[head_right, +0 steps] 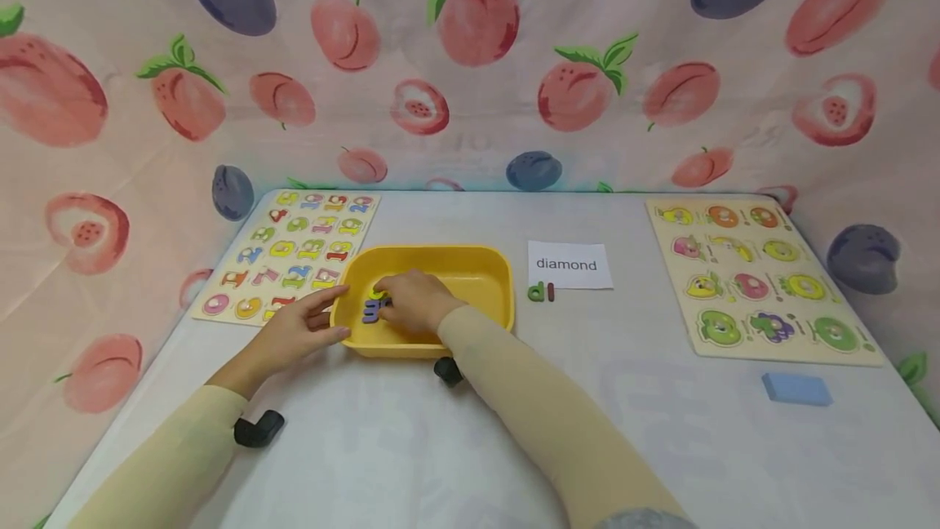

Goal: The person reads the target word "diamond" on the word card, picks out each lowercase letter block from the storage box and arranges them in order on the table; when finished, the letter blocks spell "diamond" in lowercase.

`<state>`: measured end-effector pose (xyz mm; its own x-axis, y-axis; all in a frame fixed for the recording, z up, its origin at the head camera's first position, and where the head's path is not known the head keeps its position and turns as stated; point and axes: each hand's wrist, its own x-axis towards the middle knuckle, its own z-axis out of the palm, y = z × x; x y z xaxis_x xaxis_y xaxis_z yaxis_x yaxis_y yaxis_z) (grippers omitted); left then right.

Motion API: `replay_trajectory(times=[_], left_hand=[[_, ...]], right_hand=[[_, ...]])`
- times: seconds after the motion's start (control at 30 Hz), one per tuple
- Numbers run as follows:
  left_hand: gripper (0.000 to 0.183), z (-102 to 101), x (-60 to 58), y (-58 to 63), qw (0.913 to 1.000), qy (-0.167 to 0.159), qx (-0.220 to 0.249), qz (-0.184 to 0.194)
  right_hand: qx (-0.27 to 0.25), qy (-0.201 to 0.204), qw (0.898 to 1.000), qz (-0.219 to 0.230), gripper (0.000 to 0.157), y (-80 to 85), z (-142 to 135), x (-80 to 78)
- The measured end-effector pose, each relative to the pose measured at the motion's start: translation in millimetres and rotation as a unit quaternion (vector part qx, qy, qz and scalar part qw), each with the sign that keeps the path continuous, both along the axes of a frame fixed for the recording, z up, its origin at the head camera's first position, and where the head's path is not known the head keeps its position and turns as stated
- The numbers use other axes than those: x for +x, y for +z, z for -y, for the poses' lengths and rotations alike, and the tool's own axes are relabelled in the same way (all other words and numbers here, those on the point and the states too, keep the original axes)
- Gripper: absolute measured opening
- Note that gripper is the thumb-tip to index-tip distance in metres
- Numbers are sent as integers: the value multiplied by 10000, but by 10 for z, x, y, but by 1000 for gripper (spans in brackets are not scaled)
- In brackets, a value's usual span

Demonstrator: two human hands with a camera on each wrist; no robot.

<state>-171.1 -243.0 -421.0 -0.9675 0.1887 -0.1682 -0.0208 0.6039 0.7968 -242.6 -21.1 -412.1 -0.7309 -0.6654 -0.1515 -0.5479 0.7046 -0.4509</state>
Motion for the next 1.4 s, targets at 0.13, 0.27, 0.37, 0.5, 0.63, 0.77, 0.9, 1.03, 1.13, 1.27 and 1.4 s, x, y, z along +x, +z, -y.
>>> replay_trajectory(times=[0.13, 0.27, 0.37, 0.5, 0.63, 0.77, 0.9, 1.03, 1.13, 1.27, 1.4], left_hand=[[74, -7, -5, 8, 10000, 19, -3, 20], [74, -15, -8, 15, 10000, 18, -14, 25], [74, -10, -4, 15, 10000, 14, -48, -4], [73, -1, 2, 6, 10000, 37, -71, -14], [73, 5, 2, -11, 9999, 32, -76, -57], [73, 10, 3, -23, 9999, 41, -95, -79], [73, 8, 7, -16, 9999, 56, -109, -66], [74, -6, 9, 2, 9999, 55, -104, -32], [74, -17, 8, 10, 9999, 91, -123, 2], [74, -25, 8, 11, 9998, 136, -153, 34], [74, -27, 10, 18, 9997, 177, -161, 41]], right_hand=[[56, 133, 9997, -193, 41, -39, 3, -17], [49, 210, 9994, -277, 40, -73, 12, -23], [45, 207, 9995, -254, 41, -89, 23, -24], [73, 188, 9995, -231, 42, -103, 38, -20], [117, 249, 9991, -320, 42, -114, 52, -21], [220, 344, 9983, -412, 42, -120, 65, -24], [361, 232, 9986, -316, 42, -117, 66, -22], [419, 38, 9989, -185, 42, -102, 47, -17], [459, -43, 9988, -164, 43, -89, 22, -17], [535, -82, 9984, -178, 43, -73, -26, -21], [574, -69, 9981, -197, 42, -47, -82, -14]])
